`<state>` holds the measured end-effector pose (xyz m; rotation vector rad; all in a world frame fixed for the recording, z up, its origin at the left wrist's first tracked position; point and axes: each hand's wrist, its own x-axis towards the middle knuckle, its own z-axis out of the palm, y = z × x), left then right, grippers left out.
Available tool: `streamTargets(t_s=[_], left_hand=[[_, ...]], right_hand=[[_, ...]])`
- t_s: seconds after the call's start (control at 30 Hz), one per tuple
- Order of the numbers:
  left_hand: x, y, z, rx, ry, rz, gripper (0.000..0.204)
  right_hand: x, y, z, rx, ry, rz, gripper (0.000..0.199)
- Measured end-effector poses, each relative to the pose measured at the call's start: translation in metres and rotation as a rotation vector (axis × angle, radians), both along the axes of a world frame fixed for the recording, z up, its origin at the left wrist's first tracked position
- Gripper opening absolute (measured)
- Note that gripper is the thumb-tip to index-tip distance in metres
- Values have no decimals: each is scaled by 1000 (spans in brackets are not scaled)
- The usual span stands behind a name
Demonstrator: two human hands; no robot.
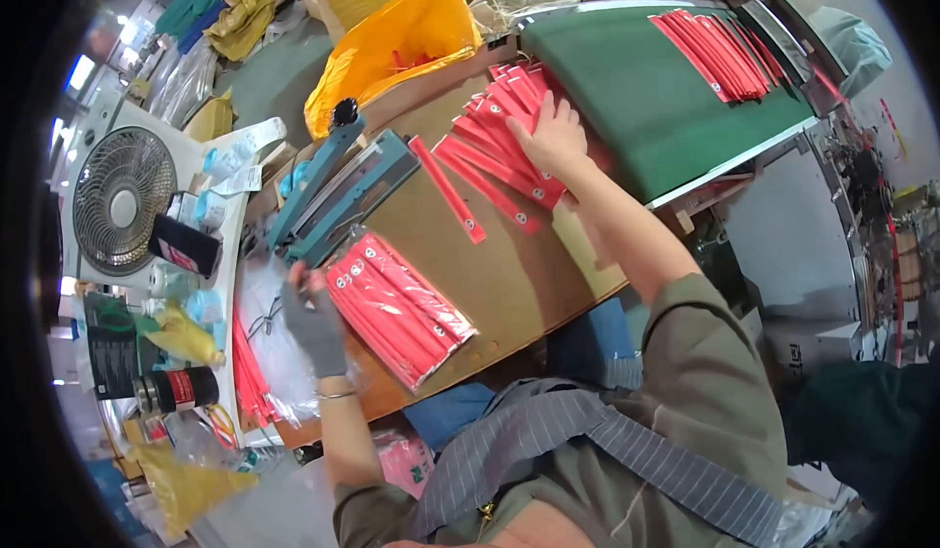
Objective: The recorder is packaging pink fabric items into plastic bags and placing them into cardboard boxes at a warehouse workstation.
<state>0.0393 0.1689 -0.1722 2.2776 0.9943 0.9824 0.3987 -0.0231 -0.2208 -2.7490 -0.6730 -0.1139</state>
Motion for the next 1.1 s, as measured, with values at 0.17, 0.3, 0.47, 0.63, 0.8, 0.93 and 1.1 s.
streamTargets(t_s=[0.17, 0.3, 0.47, 0.63, 0.8, 0.93, 1.1], left_hand=[[142, -39, -55, -64, 202, -120, 68], [224, -31, -51, -799, 151, -166, 76], [263, -45, -78, -898, -109, -154, 68], [255, -52, -52, -1400, -497, -334, 47], [219, -29, -63, -1546, -413, -438, 55], [202, -42, -27, -1340, -423, -396, 54], [156, -59, 43, -674, -451, -640, 62]], right_hand=[[34, 11, 4, 189, 384, 6, 120], [39, 12, 0, 310, 334, -44, 102], [24, 32, 0, 226, 444, 18, 97], [8, 40, 15, 183, 861, 297, 83], [-44, 40, 14, 1020, 1635, 138, 47], [-64, 44, 24, 1108, 1600, 135, 49], [-99, 27, 91, 1472, 1087, 615, 75]])
